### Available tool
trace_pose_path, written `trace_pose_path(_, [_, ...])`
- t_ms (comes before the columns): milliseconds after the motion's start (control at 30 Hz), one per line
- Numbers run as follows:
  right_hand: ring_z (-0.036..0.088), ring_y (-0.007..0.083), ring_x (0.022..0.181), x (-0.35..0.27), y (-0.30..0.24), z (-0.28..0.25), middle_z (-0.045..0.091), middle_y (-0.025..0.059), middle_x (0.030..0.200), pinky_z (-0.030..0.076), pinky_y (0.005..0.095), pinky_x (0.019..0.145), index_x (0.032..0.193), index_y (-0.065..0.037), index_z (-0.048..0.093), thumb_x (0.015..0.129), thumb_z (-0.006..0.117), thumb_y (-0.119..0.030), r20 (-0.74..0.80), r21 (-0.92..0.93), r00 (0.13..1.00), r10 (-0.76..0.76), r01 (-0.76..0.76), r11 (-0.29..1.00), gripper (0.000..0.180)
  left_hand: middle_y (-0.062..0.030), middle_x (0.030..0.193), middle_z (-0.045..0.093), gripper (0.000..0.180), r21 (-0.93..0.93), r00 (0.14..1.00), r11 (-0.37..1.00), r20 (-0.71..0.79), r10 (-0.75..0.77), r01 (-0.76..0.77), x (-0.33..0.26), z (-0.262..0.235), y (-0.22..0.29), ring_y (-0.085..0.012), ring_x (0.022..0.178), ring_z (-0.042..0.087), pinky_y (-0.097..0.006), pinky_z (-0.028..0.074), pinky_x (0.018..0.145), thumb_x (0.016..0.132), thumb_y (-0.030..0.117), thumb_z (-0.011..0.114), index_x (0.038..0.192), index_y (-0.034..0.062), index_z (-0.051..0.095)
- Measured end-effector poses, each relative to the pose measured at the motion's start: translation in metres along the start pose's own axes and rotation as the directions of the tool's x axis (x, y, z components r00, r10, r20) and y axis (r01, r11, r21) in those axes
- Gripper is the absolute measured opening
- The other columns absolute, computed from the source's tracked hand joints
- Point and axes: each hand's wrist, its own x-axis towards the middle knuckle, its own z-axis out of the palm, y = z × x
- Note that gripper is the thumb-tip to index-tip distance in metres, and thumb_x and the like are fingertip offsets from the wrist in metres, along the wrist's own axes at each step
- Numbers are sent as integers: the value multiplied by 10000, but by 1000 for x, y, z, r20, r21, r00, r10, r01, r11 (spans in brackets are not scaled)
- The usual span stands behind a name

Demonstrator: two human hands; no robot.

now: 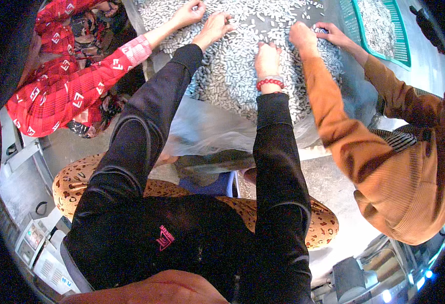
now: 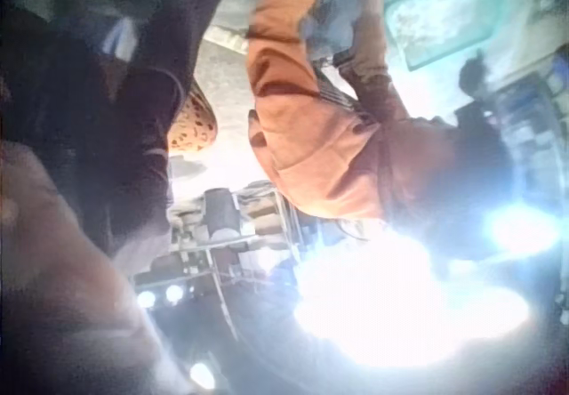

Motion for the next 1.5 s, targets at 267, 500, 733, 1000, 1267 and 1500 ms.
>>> trace_pose_path(267, [599, 323, 780, -45, -4, -4, 607, 190, 807, 486, 384, 745, 852, -88, 684, 634, 601, -21, -29, 242, 998, -51, 56, 969, 242, -95, 736, 632, 242, -208, 803, 950, 592, -67, 233, -37, -11, 73, -172, 630, 607, -311, 482, 581, 764, 160, 611, 974, 41, 606])
trace_pose_path(500, [603, 150, 609, -114, -23, -20, 619, 116, 829, 516, 252, 607, 1021, 35, 597, 785, 567, -11, 354, 896, 898, 263, -406, 182, 242, 12, 697, 563, 258, -488, 626, 635, 780, 10, 598, -74, -66, 95, -47, 588, 480, -192, 400, 523, 818, 127, 585, 1044, 3, 577])
trace_pose_path(733, [610, 228, 715, -136, -14, -17, 530, 201, 984, 559, 317, 650, 1163, 75, 448, 808, 468, 80, 399, 913, 852, 340, -335, -232, 356, -57, 919, 567, 185, -664, 663, 6, 748, 42, 748, -84, -100, 93, -134, 831, 564, -254, 491, 745, 844, 147, 554, 952, -3, 552])
trace_pose_path(1000, [599, 177, 525, -142, 5, -14, 598, 173, 797, 492, 251, 436, 1139, 76, 456, 718, 640, 49, 288, 927, 804, 521, -370, 57, 460, -54, 784, 585, 219, -260, 764, 911, 639, -85, 320, -105, -77, 127, -199, 769, 577, -311, 476, 672, 731, 174, 689, 872, 44, 585])
trace_pose_path(1267, [595, 287, 629, -162, -12, -29, 590, 160, 734, 490, 351, 575, 967, 40, 530, 637, 735, -77, 66, 544, 886, 460, -418, 727, 406, -58, 749, 584, 139, -255, 845, 930, 527, -95, 264, -120, -60, 117, -186, 718, 569, -289, 461, 645, 749, 136, 648, 828, 27, 615])
trace_pose_path(1500, [571, 354, 710, -167, -20, 12, 561, 185, 770, 464, 425, 645, 789, -4, 591, 728, 603, -64, -189, 253, 954, 231, -180, 951, 87, -47, 800, 597, 183, -742, 740, 53, 657, -140, 669, -85, -83, 106, -127, 715, 578, -238, 475, 674, 800, 116, 586, 946, 7, 587])
